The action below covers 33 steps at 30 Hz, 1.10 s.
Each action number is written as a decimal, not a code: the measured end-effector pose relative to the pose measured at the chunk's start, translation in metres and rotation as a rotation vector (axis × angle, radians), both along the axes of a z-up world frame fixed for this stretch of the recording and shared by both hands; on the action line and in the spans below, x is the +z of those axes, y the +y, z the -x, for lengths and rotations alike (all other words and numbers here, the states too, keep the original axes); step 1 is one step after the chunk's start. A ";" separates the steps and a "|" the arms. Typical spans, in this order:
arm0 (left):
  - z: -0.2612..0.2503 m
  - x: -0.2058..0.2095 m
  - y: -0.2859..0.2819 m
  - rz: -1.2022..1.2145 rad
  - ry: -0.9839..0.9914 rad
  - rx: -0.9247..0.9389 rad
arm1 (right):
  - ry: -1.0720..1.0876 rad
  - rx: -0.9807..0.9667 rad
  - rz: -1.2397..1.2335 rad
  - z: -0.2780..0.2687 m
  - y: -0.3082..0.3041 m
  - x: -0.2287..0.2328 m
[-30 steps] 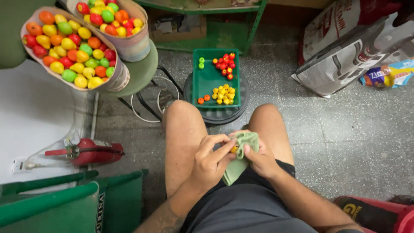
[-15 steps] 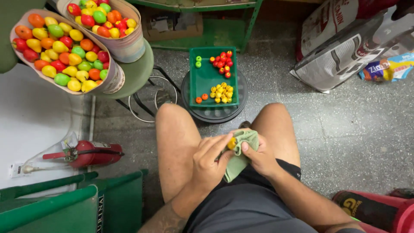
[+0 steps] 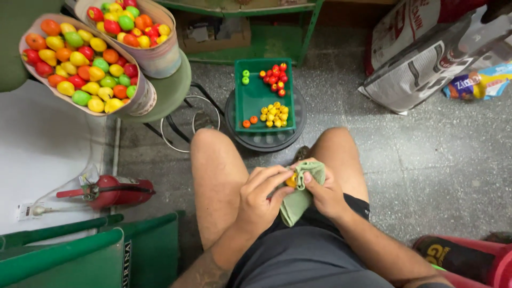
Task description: Cleaning small fruit-shaped toys or decorations by wiping them individually with a cloth.
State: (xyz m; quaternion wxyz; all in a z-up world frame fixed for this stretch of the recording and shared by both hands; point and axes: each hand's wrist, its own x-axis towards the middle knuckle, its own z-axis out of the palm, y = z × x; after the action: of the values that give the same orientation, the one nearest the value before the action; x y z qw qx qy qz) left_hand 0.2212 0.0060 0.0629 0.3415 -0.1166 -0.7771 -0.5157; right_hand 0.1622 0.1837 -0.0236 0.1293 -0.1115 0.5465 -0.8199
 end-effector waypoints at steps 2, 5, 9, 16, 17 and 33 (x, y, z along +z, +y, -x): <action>0.001 0.006 0.000 -0.012 -0.002 0.002 | 0.020 0.003 -0.036 0.005 -0.003 0.012; -0.005 0.012 0.004 -0.025 -0.036 0.014 | 0.013 0.021 -0.079 0.000 -0.007 0.025; -0.007 0.012 0.006 0.027 -0.007 0.060 | -0.005 0.041 -0.072 -0.003 -0.012 0.029; -0.005 0.005 -0.002 0.054 -0.053 -0.015 | 0.146 0.122 -0.174 -0.002 -0.006 0.037; -0.003 0.005 -0.002 0.054 -0.047 -0.041 | 0.136 0.106 -0.166 -0.002 -0.005 0.036; 0.005 0.008 0.007 -0.077 -0.028 -0.046 | 0.061 0.033 -0.125 0.001 -0.010 0.053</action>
State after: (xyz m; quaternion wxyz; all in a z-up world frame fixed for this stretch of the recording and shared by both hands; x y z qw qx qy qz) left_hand 0.2158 0.0134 0.0711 0.3229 -0.1141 -0.7583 -0.5546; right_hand 0.1607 0.1738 0.0292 0.1327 -0.1372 0.5983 -0.7782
